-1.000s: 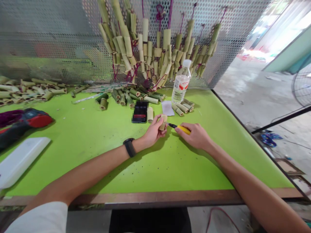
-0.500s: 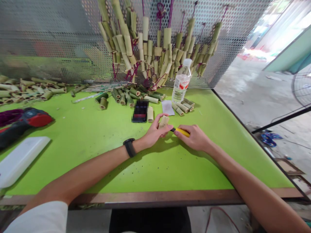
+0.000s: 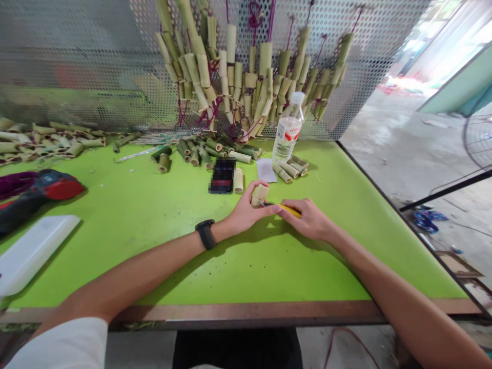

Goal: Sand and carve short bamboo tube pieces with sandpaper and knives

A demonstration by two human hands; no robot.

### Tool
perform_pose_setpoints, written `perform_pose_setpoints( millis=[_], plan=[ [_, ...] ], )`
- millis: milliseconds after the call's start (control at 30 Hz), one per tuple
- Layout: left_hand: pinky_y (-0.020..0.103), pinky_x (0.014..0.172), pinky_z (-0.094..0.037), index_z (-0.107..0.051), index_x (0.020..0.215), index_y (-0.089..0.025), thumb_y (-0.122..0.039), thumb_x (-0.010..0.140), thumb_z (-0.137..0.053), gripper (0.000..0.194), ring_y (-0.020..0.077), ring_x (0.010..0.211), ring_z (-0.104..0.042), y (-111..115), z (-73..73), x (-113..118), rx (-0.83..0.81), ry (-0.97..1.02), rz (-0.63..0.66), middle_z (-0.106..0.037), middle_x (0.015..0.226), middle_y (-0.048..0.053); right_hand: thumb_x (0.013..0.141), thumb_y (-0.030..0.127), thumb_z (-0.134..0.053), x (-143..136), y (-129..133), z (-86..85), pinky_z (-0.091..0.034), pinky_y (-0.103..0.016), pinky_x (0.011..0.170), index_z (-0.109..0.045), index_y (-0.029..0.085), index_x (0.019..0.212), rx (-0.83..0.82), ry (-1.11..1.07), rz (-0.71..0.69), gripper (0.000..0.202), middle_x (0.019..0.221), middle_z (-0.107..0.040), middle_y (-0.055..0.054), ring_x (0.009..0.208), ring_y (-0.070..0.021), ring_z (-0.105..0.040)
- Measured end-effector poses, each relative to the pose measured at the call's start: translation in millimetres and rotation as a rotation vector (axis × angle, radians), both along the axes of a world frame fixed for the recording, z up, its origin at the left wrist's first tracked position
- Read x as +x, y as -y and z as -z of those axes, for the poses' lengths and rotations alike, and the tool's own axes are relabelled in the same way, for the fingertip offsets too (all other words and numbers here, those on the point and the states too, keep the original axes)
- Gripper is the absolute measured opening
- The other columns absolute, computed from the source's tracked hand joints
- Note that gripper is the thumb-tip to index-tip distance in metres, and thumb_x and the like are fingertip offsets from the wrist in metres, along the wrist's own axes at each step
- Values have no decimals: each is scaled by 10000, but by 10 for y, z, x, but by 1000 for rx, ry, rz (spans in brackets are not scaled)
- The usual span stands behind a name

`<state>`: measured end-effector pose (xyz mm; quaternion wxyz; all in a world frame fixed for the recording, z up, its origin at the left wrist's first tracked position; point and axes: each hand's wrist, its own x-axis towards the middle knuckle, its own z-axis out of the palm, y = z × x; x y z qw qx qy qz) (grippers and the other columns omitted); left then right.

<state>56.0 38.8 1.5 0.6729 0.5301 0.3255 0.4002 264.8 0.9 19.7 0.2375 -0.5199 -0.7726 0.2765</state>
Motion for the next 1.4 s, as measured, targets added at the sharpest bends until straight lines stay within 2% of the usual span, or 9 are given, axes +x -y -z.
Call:
perform_pose_setpoints(
  millis=[333,600,900,1033,1233,1400],
  plan=[
    [196,537,-345,-491,1245,-245,-489,657,-1043,843,58,536,-444,30,-34,3,3,-17,-15,-528,683,-127,1031,746,-466,6,-7,18,-319,-296,551,-538,215,702,-1,9,21,629,605,-515,14,546,-128,-418],
    [205,540,-316,-475,1301,-252,-472,675,-1039,871,68,564,-441,29,12,7,19,-33,-42,-510,727,-112,1048,695,-453,17,-17,11,-323,-287,543,-579,212,732,22,33,26,591,593,-537,11,528,-132,-437],
    [234,514,-239,-522,1162,-238,-496,745,-1004,687,85,568,-339,1,46,27,87,-63,-48,-407,715,-100,1052,767,-403,16,-8,-2,-342,-300,547,-626,201,744,-13,44,50,682,626,-585,-18,540,-140,-455],
    [244,506,-224,-550,1153,-239,-523,719,-1021,701,91,574,-355,-14,63,31,57,-64,-46,-443,728,-80,1058,721,-422,3,1,-6,-344,-300,534,-656,198,763,-3,76,90,644,619,-606,-19,517,-136,-462],
    [231,524,-276,-567,1133,-223,-602,744,-982,684,94,596,-389,-42,94,28,49,-112,-28,-483,757,-68,1051,663,-456,-37,43,-39,-341,-296,520,-669,211,761,49,152,155,577,582,-606,-18,488,-139,-475],
    [234,531,-295,-590,1113,-213,-612,864,-884,555,94,586,-399,-51,144,31,90,-157,-44,-492,747,-62,1039,733,-473,-30,63,-56,-324,-303,502,-704,217,821,96,195,214,606,588,-637,-37,468,-152,-490]
  ],
)
